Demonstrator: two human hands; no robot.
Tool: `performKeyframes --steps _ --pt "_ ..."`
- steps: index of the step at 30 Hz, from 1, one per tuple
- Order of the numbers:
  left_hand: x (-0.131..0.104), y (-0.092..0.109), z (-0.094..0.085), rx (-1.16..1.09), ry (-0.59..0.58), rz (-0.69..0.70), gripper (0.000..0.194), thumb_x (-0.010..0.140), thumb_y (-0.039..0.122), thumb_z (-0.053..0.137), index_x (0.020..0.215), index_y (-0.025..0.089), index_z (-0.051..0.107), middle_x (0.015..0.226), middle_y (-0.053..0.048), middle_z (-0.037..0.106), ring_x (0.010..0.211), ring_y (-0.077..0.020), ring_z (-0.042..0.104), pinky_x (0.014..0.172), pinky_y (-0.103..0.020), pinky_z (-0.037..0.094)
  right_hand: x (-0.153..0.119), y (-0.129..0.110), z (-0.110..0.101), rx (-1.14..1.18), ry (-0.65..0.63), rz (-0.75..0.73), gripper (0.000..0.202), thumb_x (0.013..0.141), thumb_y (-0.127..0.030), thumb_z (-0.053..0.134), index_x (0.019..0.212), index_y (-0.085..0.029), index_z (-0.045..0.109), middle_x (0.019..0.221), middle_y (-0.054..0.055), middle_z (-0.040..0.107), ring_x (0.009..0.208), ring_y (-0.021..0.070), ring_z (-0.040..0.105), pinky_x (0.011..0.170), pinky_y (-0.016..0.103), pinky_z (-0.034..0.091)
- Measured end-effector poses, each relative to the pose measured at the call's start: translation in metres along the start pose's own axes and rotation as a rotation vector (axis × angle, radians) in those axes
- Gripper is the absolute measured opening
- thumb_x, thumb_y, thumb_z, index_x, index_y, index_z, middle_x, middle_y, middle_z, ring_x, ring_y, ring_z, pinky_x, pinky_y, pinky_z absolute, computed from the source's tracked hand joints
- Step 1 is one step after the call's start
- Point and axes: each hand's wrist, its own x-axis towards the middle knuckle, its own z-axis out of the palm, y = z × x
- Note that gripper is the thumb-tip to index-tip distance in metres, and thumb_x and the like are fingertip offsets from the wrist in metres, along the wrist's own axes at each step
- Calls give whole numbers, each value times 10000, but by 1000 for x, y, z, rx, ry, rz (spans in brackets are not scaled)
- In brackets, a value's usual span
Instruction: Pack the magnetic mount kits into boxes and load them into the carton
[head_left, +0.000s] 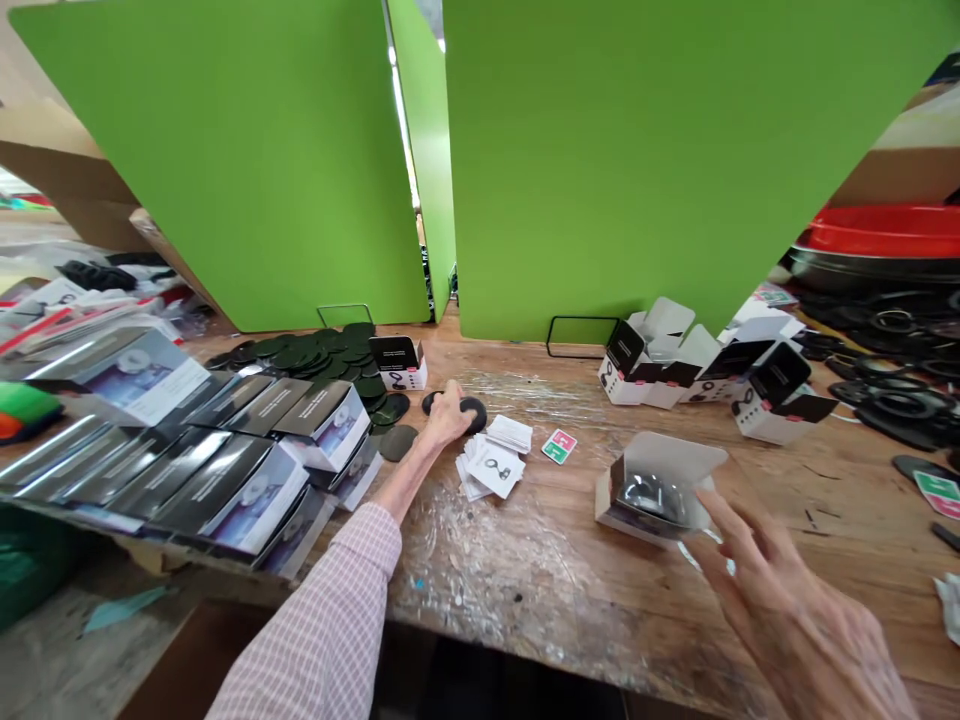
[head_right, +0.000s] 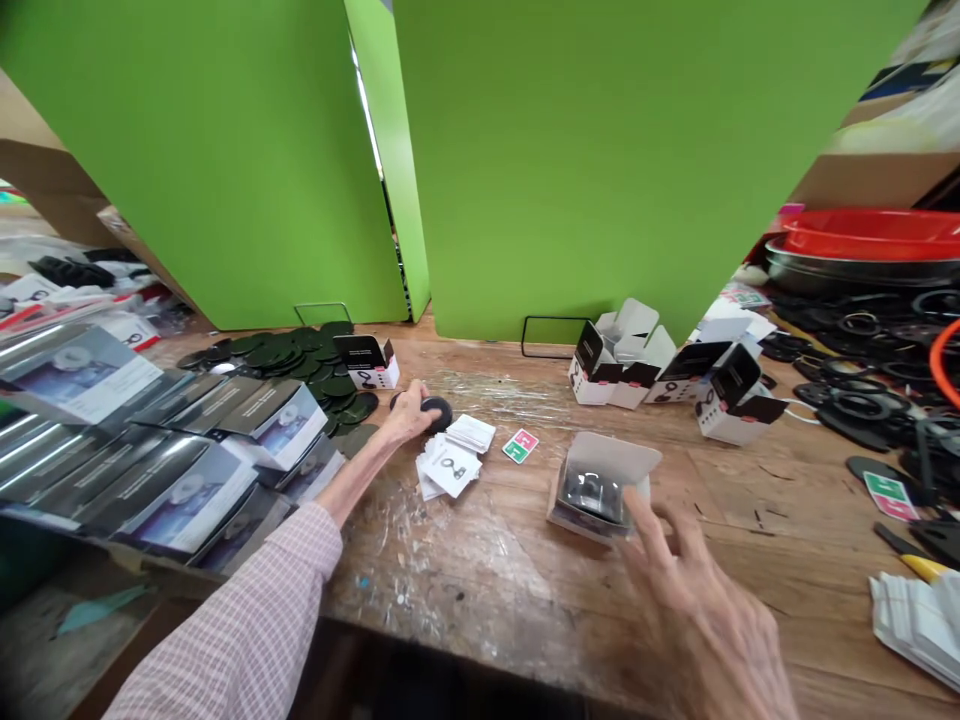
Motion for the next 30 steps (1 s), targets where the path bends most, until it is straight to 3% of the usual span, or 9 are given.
performKeyframes --steps 3,5,7,11,15,21,24,28,30 --pt "-12 2 -12 -152 163 -35 100 762 176 535 856 209 524 841 -30 590 867 -197 570 822 -308 407 20 -50 14 166 13 -124 277 964 -294 350 1178 -224 512 1068 124 622 804 217 655 602 309 553" --pt "-28 5 -21 -267 229 -49 59 751 220 530 809 207 531 787 -15 588 812 -180 573 776 -290 418 41 -83 37 281 -8 -216 246 960 -266 379 1157 -204 513 1101 123 616 1013 252 605 846 395 530" --pt "-49 6 -32 -395 247 -63 120 734 299 538 799 199 545 755 -7 595 744 -158 571 698 -260 428 62 -105 65 295 -19 -254 290 919 -260 471 1194 -173 501 1197 151 586 1112 294 548 912 457 484" --pt "-102 0 -49 -682 227 -160 344 638 468 626 810 171 599 757 -11 618 634 -116 545 545 -206 395 84 -117 98 307 -72 -275 146 895 -140 454 939 -194 581 972 98 651 943 254 596 934 453 437" --pt "-144 -8 -51 -1070 131 -355 443 491 434 807 793 146 656 788 -12 635 610 -90 535 526 -191 404 80 -113 87 397 5 -191 251 938 -135 333 878 -190 570 898 75 642 867 208 592 921 405 423" --pt "-163 -3 -35 -1289 48 -411 400 505 356 861 793 135 693 788 -6 655 609 -68 546 535 -171 415 77 -119 67 995 -116 312 350 879 -480 465 733 -183 578 624 -18 540 565 128 460 542 236 366" --pt "-160 0 -33 -1333 51 -404 386 508 334 865 784 134 686 760 6 649 597 -58 537 522 -162 407 84 -119 67 1059 -113 354 380 885 -459 390 713 -178 578 620 -3 536 588 144 481 543 243 377" --pt "-156 5 -36 -1375 84 -412 382 492 309 877 769 141 676 748 14 653 600 -58 547 526 -159 420 95 -119 59 988 57 362 305 844 -410 418 807 -175 608 845 61 626 815 196 552 741 295 416" --pt "-154 11 -36 -1392 68 -403 387 489 306 881 775 144 678 745 12 658 597 -62 553 535 -167 431 97 -120 53 957 92 359 303 836 -430 447 803 -178 614 811 52 621 775 189 549 739 299 407"
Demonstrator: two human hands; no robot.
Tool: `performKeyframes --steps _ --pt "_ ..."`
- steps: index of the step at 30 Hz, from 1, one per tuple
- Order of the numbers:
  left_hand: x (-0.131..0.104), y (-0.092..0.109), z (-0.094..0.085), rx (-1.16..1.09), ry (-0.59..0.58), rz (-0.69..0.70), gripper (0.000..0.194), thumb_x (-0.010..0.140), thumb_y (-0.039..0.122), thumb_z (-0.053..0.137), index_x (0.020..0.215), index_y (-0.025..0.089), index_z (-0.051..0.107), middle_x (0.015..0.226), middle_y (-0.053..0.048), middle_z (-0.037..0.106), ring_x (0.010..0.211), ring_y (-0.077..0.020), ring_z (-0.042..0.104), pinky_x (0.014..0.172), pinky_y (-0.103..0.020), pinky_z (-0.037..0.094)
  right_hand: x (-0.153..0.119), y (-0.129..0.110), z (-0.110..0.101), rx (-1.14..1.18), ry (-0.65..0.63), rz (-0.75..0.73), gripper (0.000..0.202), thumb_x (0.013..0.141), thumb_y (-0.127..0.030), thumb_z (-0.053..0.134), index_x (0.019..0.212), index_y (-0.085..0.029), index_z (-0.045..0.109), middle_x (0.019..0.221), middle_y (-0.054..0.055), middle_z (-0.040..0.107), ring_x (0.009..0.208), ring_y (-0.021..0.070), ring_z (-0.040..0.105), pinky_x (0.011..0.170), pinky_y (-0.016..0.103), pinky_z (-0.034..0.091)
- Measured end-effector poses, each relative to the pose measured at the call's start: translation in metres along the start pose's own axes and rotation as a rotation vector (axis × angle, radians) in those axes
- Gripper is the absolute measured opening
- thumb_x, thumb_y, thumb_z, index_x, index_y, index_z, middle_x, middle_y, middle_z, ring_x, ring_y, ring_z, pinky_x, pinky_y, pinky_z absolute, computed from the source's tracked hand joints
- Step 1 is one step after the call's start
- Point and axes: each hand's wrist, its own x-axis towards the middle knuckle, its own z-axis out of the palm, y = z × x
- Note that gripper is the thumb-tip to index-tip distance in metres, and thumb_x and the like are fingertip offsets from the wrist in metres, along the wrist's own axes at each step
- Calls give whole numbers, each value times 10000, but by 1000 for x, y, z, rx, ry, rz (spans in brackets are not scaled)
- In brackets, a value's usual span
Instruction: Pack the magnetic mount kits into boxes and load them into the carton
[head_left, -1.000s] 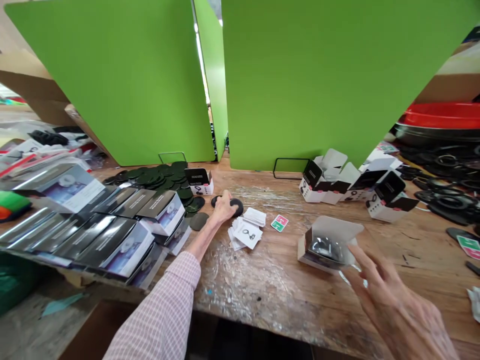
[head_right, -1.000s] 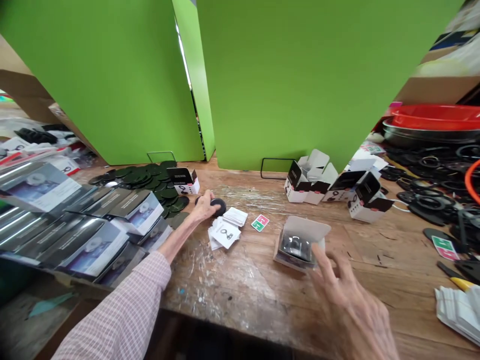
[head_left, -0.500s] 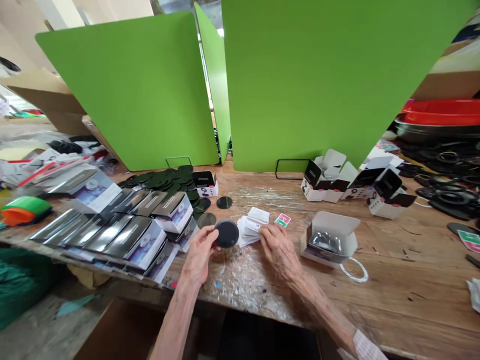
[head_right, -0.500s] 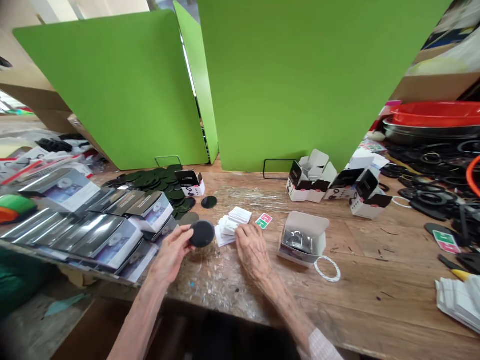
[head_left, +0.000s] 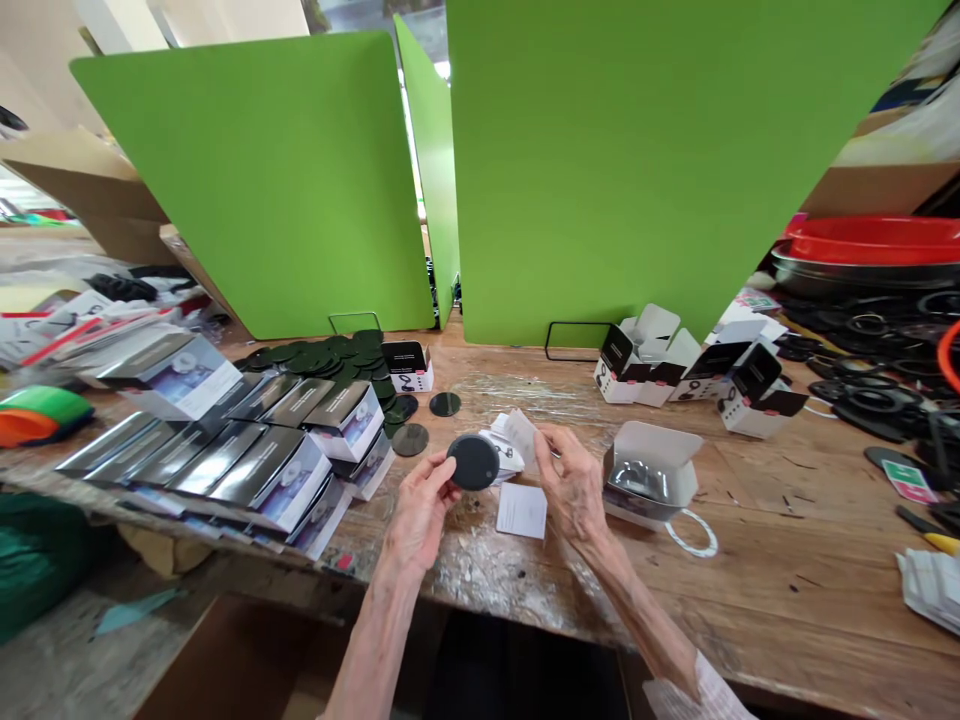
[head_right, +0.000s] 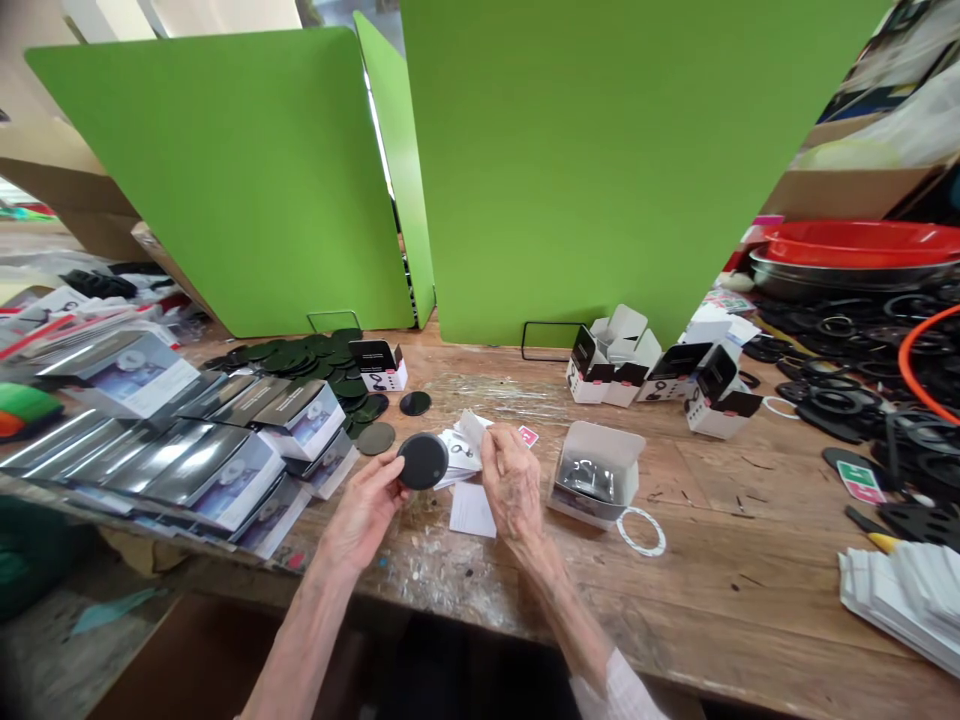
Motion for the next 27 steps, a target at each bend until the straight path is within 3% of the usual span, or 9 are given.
performKeyframes --steps 3,6,10,12,15,18,20,22,27 --pt "-1 -4 13 16 -58 1 409 491 333 880 802 146 692 750 6 665 586 -66 550 534 -175 430 -6 -6 -1 147 -118 134 335 819 -486 525 693 -181 584 593 -6 516 560 138 453 570 270 366" --pt "-4 -14 27 49 -74 30 399 508 357 870 795 137 701 709 16 638 569 -48 506 527 -161 393 -18 -8 0 561 -240 325 364 806 -536 591 760 -175 596 663 -4 567 602 137 493 590 260 411" --pt "-8 -36 31 169 -121 46 316 649 402 773 835 157 703 711 7 616 611 -70 506 582 -186 392 -35 -5 -10 742 -88 390 371 741 -487 716 941 -189 621 841 7 653 755 153 573 716 266 453" --pt "-9 -49 23 449 -184 136 289 739 380 687 950 184 710 838 -39 652 745 -135 561 680 -253 440 -41 1 -28 632 63 350 370 737 -476 727 950 -189 632 862 6 663 793 153 579 747 263 447" --pt "-6 -62 5 1065 -220 478 283 754 255 660 1031 242 713 1110 -91 619 1016 -262 530 889 -433 429 -51 15 -62 465 231 297 391 765 -503 697 1007 -201 640 924 14 676 862 164 586 797 272 440" --pt "2 -64 0 1422 -132 698 235 793 238 631 1010 243 719 1151 -126 563 1052 -319 490 914 -545 401 -65 28 -89 380 240 354 434 759 -534 692 1025 -195 641 908 27 683 862 181 596 775 274 447" --pt "6 -62 12 1394 -148 749 246 841 295 588 1050 222 694 1090 -125 556 1025 -297 507 907 -519 428 -75 32 -101 342 197 395 458 769 -558 670 1029 -183 634 879 33 681 822 187 598 734 275 452" --pt "7 -62 38 1245 -308 714 300 856 349 573 1112 212 651 1061 -102 562 1027 -259 532 935 -465 443 -80 33 -111 295 183 402 469 799 -579 623 1039 -175 623 848 32 675 785 187 595 705 278 449" --pt "5 -91 115 883 -658 442 524 822 442 613 1280 212 506 1263 -105 560 1209 -265 490 1041 -443 390 -59 21 -138 -89 406 155 362 864 -530 533 942 -190 631 777 12 649 733 179 573 682 279 432"
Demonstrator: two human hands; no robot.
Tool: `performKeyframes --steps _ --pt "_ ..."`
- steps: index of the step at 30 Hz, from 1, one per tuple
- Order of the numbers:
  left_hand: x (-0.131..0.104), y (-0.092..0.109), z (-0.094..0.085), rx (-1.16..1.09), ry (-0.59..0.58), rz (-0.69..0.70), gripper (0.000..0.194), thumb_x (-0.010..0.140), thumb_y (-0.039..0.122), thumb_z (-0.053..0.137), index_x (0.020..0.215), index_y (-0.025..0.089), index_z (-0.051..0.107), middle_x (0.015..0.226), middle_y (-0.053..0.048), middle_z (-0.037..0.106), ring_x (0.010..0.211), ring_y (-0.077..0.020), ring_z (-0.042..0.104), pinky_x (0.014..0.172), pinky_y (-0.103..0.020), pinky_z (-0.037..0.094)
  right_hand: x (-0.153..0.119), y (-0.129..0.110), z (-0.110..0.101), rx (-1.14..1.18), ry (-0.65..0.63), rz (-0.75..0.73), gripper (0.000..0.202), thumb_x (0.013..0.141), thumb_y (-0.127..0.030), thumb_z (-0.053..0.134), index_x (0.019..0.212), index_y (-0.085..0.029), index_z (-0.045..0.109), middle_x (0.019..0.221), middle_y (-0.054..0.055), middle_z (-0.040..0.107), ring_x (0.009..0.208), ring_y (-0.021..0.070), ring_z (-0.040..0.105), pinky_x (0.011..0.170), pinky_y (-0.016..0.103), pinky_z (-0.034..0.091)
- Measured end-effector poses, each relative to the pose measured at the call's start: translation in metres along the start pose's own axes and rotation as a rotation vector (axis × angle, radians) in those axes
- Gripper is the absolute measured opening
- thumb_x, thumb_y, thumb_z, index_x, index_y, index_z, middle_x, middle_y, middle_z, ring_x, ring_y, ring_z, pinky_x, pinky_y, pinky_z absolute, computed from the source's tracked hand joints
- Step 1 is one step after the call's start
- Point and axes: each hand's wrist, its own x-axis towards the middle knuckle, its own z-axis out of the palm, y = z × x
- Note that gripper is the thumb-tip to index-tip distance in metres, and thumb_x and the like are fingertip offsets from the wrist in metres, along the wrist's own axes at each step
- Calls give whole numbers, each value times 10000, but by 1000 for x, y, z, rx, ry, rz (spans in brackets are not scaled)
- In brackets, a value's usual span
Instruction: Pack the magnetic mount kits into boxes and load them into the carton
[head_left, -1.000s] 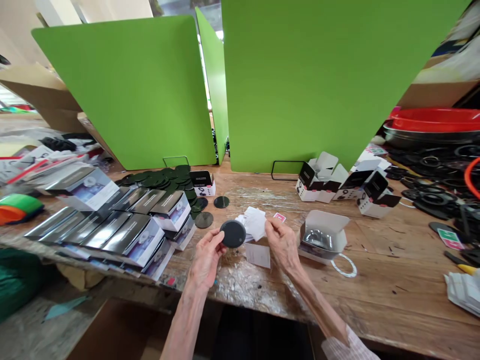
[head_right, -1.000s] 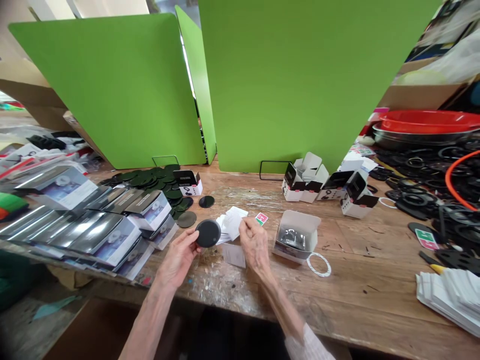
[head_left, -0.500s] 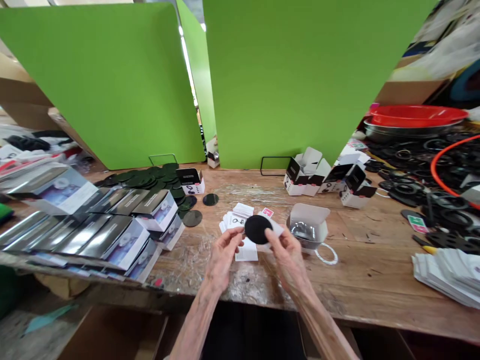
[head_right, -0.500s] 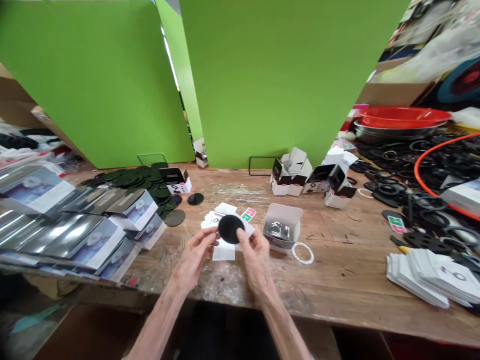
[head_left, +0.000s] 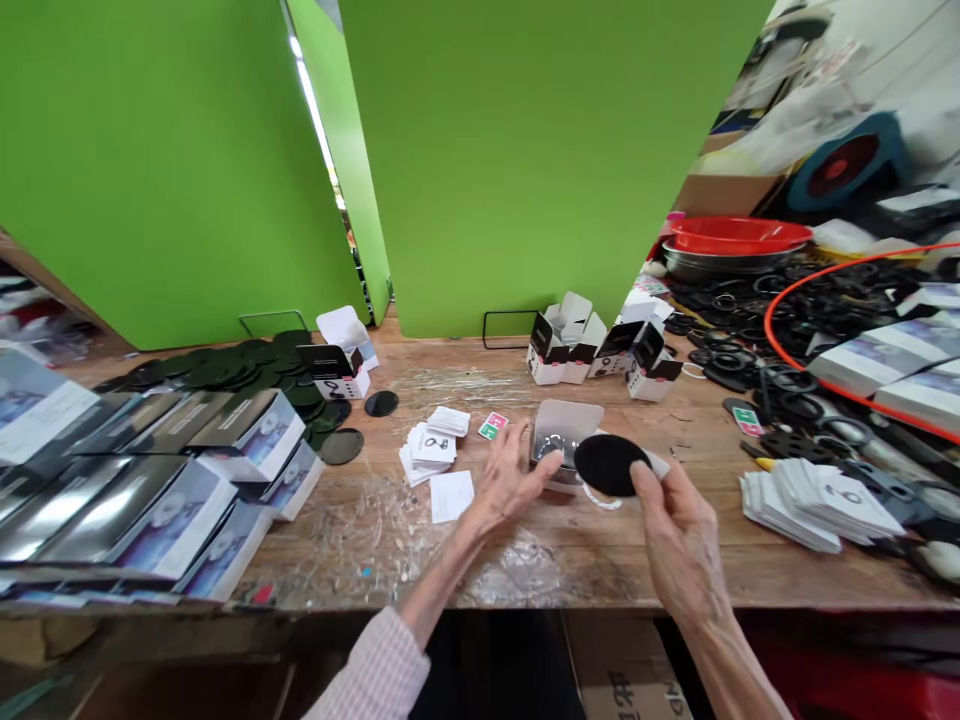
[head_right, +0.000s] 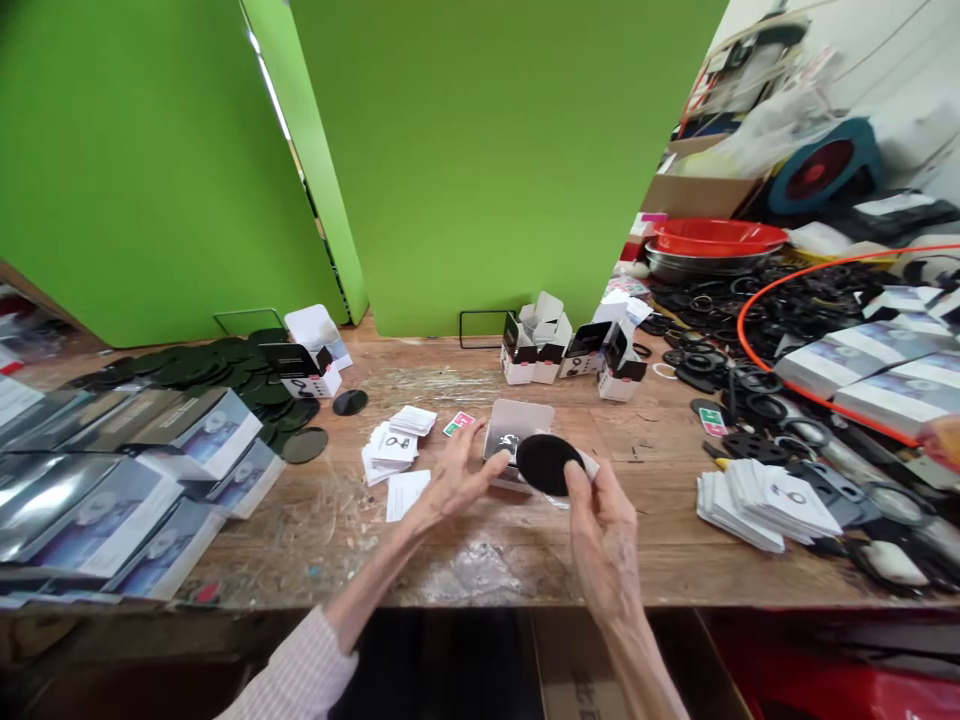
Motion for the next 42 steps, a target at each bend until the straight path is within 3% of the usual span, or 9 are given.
performKeyframes --steps 4,8,15,19,23,28,31,36,42 --pt "14 -4 33 -224 89 -15 323 903 310 456 1193 188 530 1172 -91 608 1088 -213 559 993 -402 429 32 -13 4 -266 -66 -509 202 951 -297 427 928 -208 607 806 13 638 708 167 558 665 279 401" --pt "-8 -16 32 -227 301 -60 258 897 299 454 1090 202 595 1100 -77 610 1077 -212 545 1010 -397 404 38 -21 14 -599 -317 -888 264 933 -75 355 998 -185 587 883 47 641 814 183 556 777 328 349" --pt "-58 -10 8 -315 259 -140 302 880 366 509 1106 208 633 1064 -68 626 1048 -212 559 993 -360 418 6 -19 32 -775 -545 -977 213 875 -53 444 975 -173 589 851 58 591 835 227 511 809 379 331" --pt "-54 -8 4 -330 220 -144 315 857 340 536 1118 200 644 1036 -61 632 1026 -214 566 979 -365 430 -3 -5 36 -682 -396 -944 298 908 -57 391 1155 -119 544 1023 123 598 943 234 522 845 375 382" --pt "-52 -7 0 -328 176 -142 352 864 354 522 1163 198 625 1092 -82 619 1097 -234 551 1024 -387 402 -11 -3 34 -663 -266 -991 215 937 -103 411 1041 -130 597 1059 134 633 1024 259 531 929 442 358" --pt "-66 -10 3 -354 204 -152 559 836 374 614 1341 239 418 1363 -96 472 1313 -234 421 1114 -385 328 -18 1 19 -488 -405 -863 319 959 -143 358 1232 -161 522 1201 129 596 1144 245 528 988 458 391" --pt "-76 -19 12 -305 303 -8 496 867 354 594 1308 252 392 1302 -93 501 1218 -204 510 1053 -378 407 -20 18 12 -189 -273 -520 371 971 -190 352 1334 -216 423 1311 124 526 1191 208 529 976 403 461" --pt "-75 -22 11 -21 307 157 270 908 298 523 1172 253 555 1227 -78 541 1191 -209 522 1026 -389 431 -23 31 23 328 -533 74 326 938 -397 488 1214 -224 471 1205 107 603 1135 219 580 953 385 502" --pt "-59 -13 -15 -187 89 -21 367 869 253 530 1231 247 468 1117 -52 566 1014 -164 590 939 -346 486 -25 32 28 291 -537 8 399 947 -352 470 1320 -261 360 1232 96 576 1141 199 576 948 385 502"
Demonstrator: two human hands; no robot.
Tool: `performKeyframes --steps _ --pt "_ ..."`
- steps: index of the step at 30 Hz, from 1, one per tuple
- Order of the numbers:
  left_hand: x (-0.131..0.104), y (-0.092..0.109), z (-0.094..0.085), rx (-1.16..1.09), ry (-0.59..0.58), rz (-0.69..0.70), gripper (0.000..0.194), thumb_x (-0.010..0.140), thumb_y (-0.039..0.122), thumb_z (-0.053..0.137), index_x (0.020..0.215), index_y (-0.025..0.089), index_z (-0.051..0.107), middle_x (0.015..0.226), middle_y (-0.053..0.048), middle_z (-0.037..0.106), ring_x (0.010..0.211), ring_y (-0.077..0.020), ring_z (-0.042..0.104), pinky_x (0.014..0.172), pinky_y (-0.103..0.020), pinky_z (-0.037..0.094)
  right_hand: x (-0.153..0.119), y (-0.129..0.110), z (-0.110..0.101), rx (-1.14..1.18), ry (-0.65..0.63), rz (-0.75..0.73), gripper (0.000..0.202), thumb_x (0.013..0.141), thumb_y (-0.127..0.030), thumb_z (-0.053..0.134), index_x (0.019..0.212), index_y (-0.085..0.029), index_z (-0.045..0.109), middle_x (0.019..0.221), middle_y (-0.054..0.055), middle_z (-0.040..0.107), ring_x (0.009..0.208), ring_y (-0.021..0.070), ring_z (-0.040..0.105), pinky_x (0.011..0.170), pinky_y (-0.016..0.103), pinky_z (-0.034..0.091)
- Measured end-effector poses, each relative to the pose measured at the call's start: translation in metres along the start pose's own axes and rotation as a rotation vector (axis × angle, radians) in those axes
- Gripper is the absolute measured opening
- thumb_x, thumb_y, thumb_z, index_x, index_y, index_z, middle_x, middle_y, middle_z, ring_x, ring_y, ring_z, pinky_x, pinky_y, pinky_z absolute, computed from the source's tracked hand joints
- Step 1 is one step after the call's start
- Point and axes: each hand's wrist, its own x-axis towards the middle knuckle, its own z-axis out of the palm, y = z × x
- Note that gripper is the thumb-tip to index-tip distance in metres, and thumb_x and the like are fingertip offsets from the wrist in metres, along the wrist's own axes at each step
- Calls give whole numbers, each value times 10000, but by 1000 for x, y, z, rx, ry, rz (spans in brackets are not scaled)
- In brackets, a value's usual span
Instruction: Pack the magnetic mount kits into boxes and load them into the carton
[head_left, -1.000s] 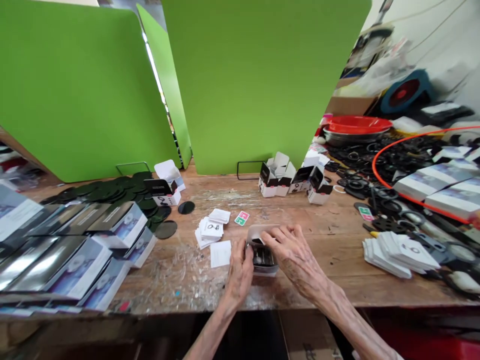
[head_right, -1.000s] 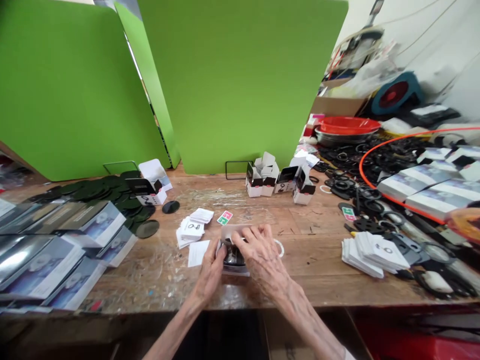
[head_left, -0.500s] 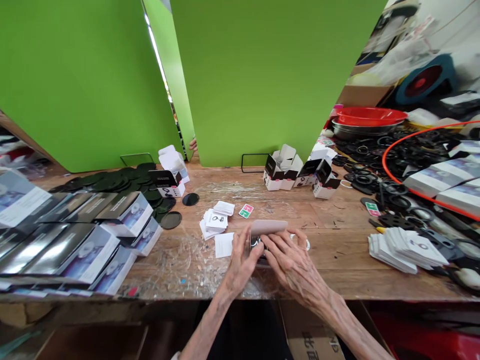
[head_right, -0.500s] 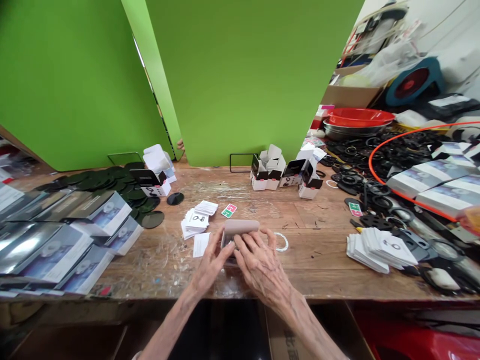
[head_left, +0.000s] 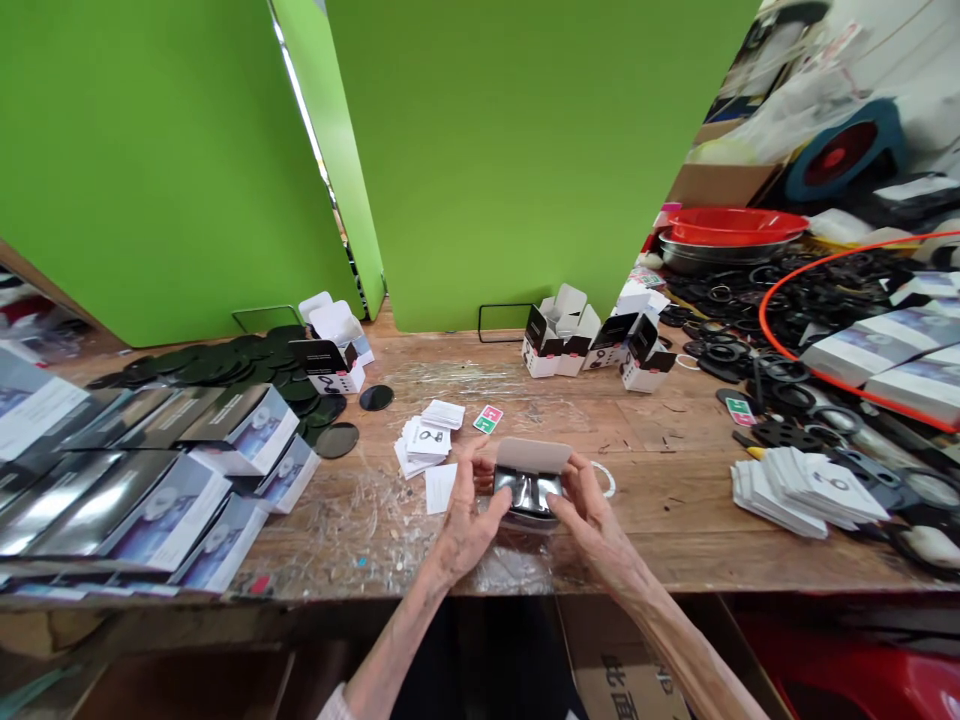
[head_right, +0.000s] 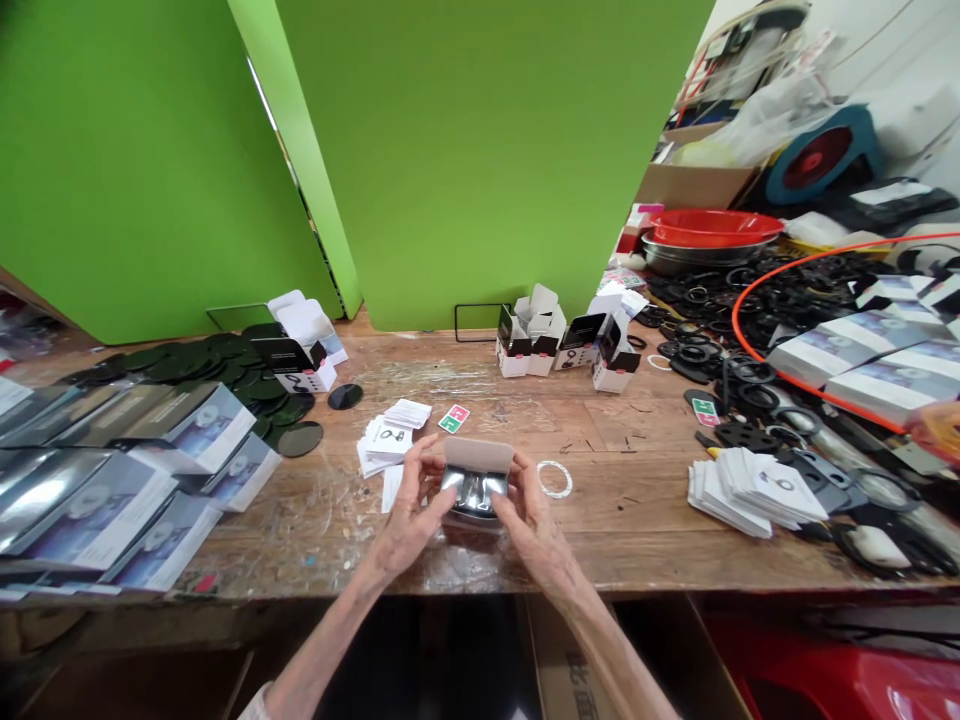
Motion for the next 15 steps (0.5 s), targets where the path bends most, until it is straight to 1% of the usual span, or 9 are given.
performKeyframes --steps 2,3,4,6,8,10,12,15 --pt "4 -1 -9 -30 -120 11 370 854 288 567 1213 254 483 1137 -46 566 1037 -167 583 958 -345 474 -5 4 -8 -228 -19 -126 335 953 -347 469 1278 -269 435 1290 94 541 1196 211 540 1002 424 463" --pt "5 -2 -14 -38 -177 31 363 838 311 597 1184 249 507 1147 -47 569 1061 -175 578 976 -349 464 -7 6 -12 -353 -36 -198 335 951 -349 477 1276 -269 458 1346 100 501 1247 229 498 1036 458 430" --pt "6 -2 -18 -38 -219 55 369 817 327 630 1161 243 526 1154 -50 572 1084 -185 573 992 -356 455 -10 7 -15 -466 -52 -274 360 947 -347 488 1297 -272 460 1399 106 455 1296 248 447 1065 497 392" --pt "7 -2 -25 9 -248 123 413 772 328 686 1152 233 553 1189 -67 565 1144 -210 552 1027 -384 435 -13 6 -20 -618 -73 -400 436 940 -323 507 1364 -281 414 1448 111 403 1350 265 375 1095 549 338" --pt "7 -1 -30 113 -237 211 425 762 292 695 1163 227 571 1268 -95 530 1226 -235 508 1068 -419 402 -14 3 -19 -676 -58 -458 470 935 -284 517 1388 -280 393 1416 110 436 1339 257 392 1102 553 333" --pt "6 1 -32 203 -244 276 471 753 257 697 1203 226 561 1356 -118 483 1291 -254 465 1100 -451 370 -12 -2 -15 -693 -43 -466 461 924 -272 531 1371 -285 420 1351 101 483 1292 250 450 1093 545 356" --pt "6 2 -34 247 -276 303 498 765 259 693 1239 226 544 1401 -131 463 1306 -257 462 1109 -465 363 -11 -6 -11 -694 -47 -453 437 917 -273 538 1346 -290 458 1308 97 495 1243 247 495 1074 543 384" --pt "7 4 -34 290 -282 314 419 830 279 640 1237 224 560 1392 -129 496 1279 -234 503 1100 -448 386 -10 -6 -7 -704 -16 -501 418 916 -245 536 1327 -300 489 1255 91 513 1212 246 520 1057 559 402"
